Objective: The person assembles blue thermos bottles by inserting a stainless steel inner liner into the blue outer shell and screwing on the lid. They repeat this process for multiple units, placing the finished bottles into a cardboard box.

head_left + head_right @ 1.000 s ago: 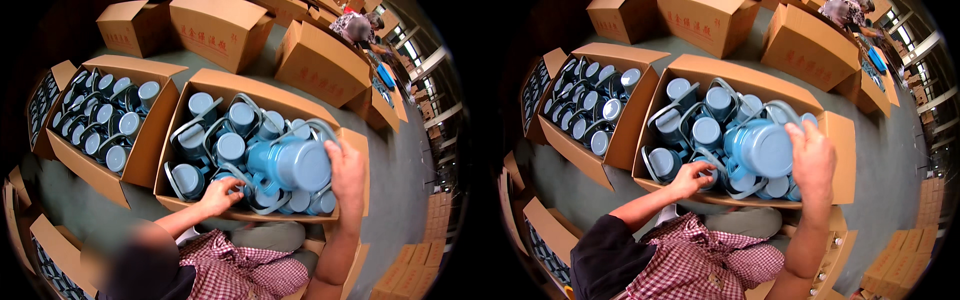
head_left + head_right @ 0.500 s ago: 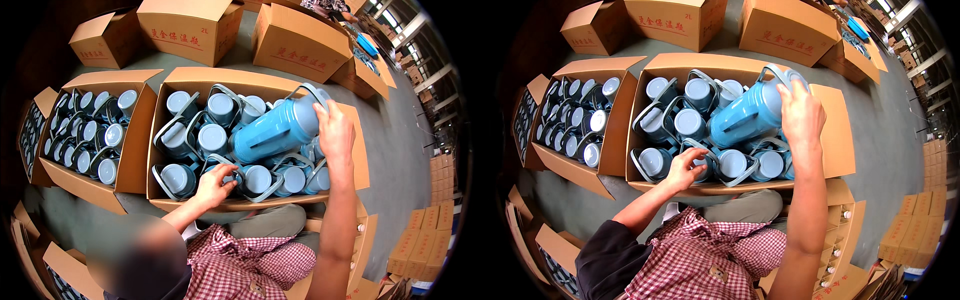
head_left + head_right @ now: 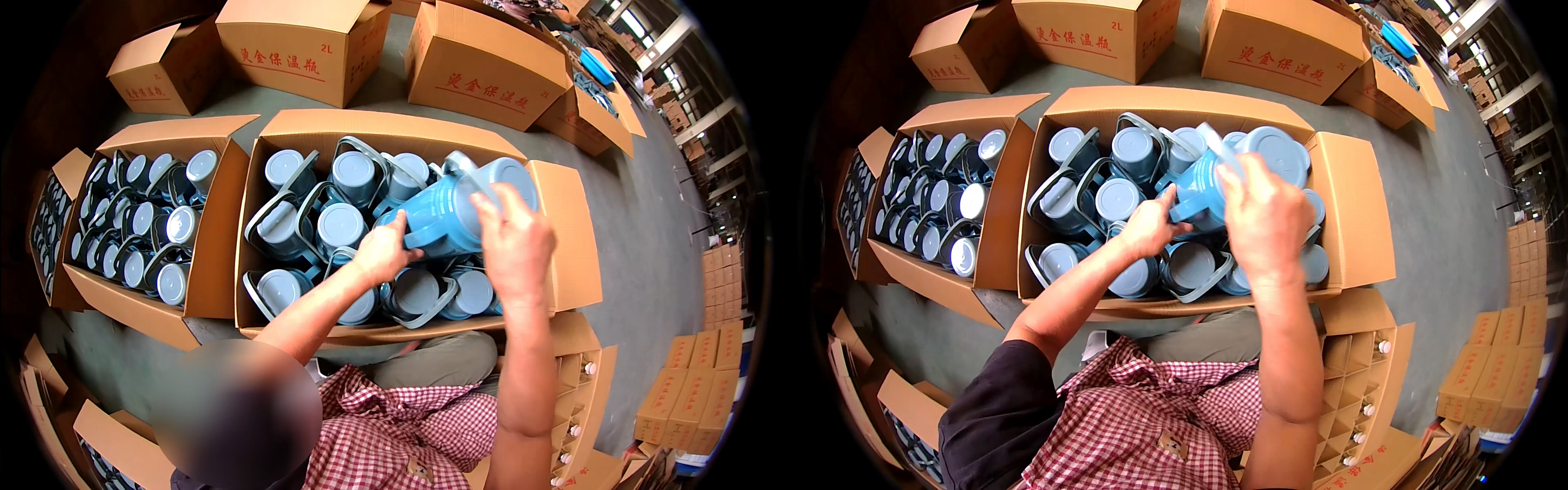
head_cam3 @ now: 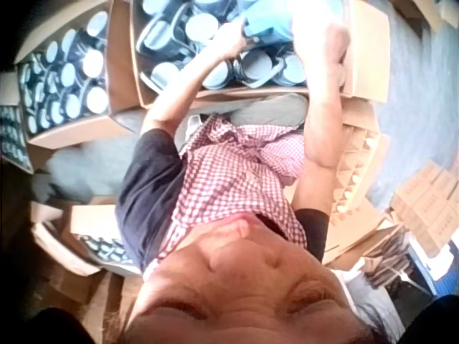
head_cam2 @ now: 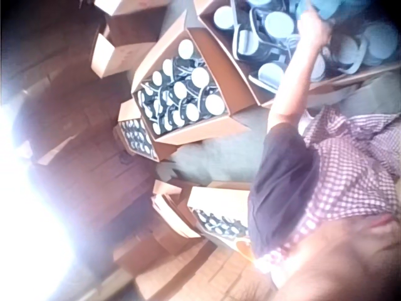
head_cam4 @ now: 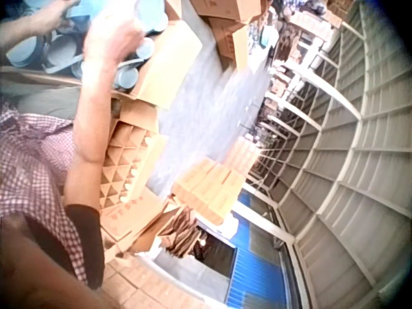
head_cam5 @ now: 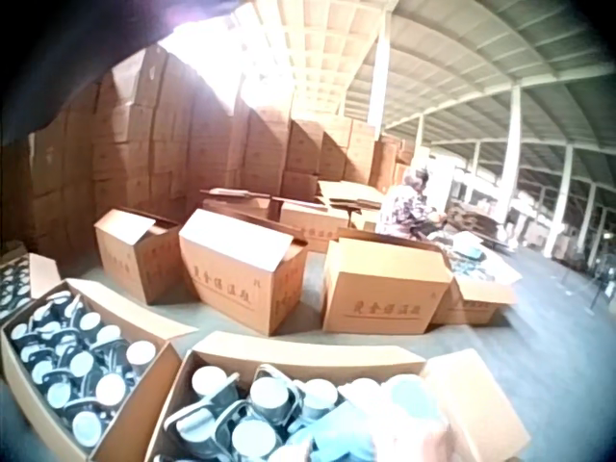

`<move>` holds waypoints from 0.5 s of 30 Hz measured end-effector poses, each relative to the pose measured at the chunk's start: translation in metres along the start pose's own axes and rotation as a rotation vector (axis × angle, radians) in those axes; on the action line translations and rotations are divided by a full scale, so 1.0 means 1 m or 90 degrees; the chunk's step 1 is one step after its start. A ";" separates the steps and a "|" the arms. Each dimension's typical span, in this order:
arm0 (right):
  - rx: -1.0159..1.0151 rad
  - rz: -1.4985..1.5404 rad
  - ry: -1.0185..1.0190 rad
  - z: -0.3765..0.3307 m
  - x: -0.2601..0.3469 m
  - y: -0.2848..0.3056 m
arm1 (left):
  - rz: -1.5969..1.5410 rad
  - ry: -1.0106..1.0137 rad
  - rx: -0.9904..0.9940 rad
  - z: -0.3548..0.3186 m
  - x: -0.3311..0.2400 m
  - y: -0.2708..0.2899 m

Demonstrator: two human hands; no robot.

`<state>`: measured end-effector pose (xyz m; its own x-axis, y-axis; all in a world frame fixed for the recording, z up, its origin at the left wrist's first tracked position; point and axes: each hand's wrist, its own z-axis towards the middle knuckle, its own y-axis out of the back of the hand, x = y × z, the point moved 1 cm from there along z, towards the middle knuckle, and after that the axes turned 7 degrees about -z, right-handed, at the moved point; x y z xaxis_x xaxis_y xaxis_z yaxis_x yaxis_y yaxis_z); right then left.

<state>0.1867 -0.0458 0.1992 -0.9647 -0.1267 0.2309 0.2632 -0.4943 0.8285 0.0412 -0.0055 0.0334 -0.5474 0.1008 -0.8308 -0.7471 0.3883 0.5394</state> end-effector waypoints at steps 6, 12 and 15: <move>0.179 -0.006 0.093 -0.034 0.013 -0.085 | 0.120 0.073 0.134 -0.005 0.041 0.013; 0.417 0.145 -0.046 -0.084 -0.007 -0.165 | 0.164 -0.110 0.152 -0.044 0.053 0.047; 0.493 0.162 -0.069 -0.114 0.005 -0.189 | 0.205 -0.213 0.078 -0.065 0.082 0.038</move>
<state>0.1312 -0.0510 -0.0150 -0.8792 -0.0520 0.4737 0.4431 0.2761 0.8529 -0.0563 -0.0421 -0.0050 -0.5775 0.5144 -0.6339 -0.4990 0.3921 0.7728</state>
